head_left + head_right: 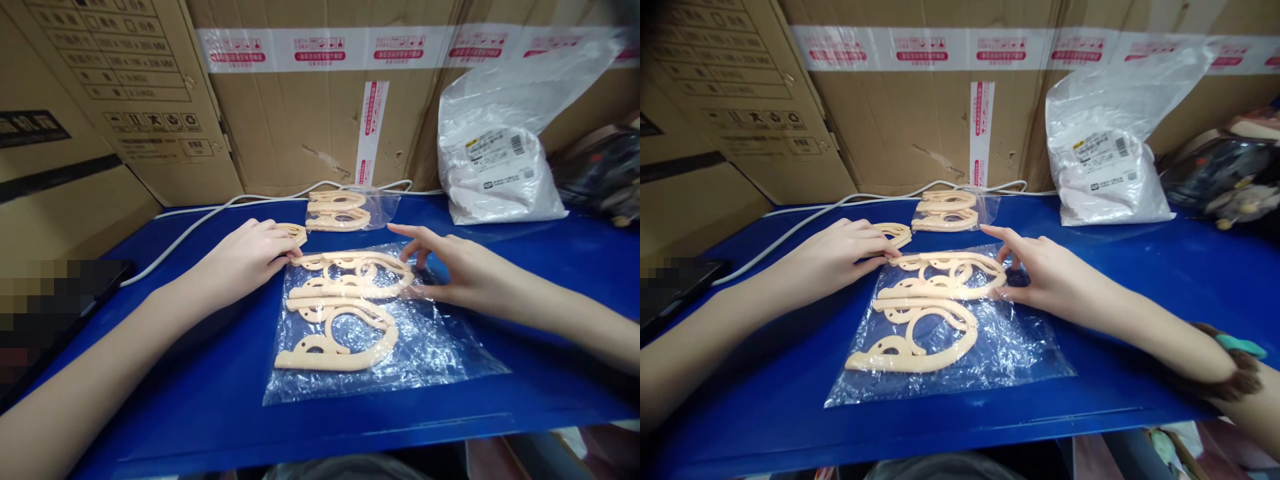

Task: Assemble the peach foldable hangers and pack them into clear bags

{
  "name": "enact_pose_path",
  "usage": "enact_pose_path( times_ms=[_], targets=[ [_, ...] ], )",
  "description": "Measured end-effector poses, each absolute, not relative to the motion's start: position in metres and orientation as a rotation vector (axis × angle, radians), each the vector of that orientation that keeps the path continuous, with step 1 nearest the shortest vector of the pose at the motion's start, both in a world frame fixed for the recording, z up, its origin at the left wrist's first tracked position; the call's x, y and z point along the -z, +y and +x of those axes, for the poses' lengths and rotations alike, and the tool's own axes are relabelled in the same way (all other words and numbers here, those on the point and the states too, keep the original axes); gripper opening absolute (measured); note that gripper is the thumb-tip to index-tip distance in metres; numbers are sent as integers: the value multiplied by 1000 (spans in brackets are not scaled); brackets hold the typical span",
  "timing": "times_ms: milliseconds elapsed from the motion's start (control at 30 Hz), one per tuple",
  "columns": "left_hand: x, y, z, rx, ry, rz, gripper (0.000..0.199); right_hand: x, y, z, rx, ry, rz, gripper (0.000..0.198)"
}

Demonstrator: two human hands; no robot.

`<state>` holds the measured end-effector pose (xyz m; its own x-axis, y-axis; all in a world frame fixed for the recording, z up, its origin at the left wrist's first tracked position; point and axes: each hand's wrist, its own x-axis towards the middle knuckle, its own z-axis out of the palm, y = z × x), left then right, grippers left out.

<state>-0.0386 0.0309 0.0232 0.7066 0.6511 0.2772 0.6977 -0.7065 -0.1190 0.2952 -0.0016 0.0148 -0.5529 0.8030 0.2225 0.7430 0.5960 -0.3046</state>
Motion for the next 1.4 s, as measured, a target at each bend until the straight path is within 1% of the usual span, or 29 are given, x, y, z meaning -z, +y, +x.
enact_pose_path(
  times_ms=[233, 533, 700, 900, 1133, 1267, 1400],
  targets=[
    [-22, 35, -40, 399, -1123, -2763, 24, -4, -7, 269, -312, -2301, -1269, 67],
    [-20, 37, -43, 379, -1228, -2823, 23, -5, -6, 260, -280, -2345, -1240, 57],
    [-30, 29, -44, 320, -1207, -2938, 21, -4, -7, 260, -248, -2346, -1256, 57],
    [-32, 31, -44, 313, -1214, -3004, 28, -1, -6, 261, -117, -2392, -1166, 51],
    [-26, 35, -40, 318, -1246, -2940, 29, 0, -6, 259, 63, -2447, -1046, 44],
    [-29, 33, -42, 301, -1224, -2937, 29, 1, -5, 260, 104, -2459, -1046, 44],
    [-31, 31, -48, 369, -1162, -2917, 31, 1, -5, 262, 142, -2466, -1048, 46]
  ],
)
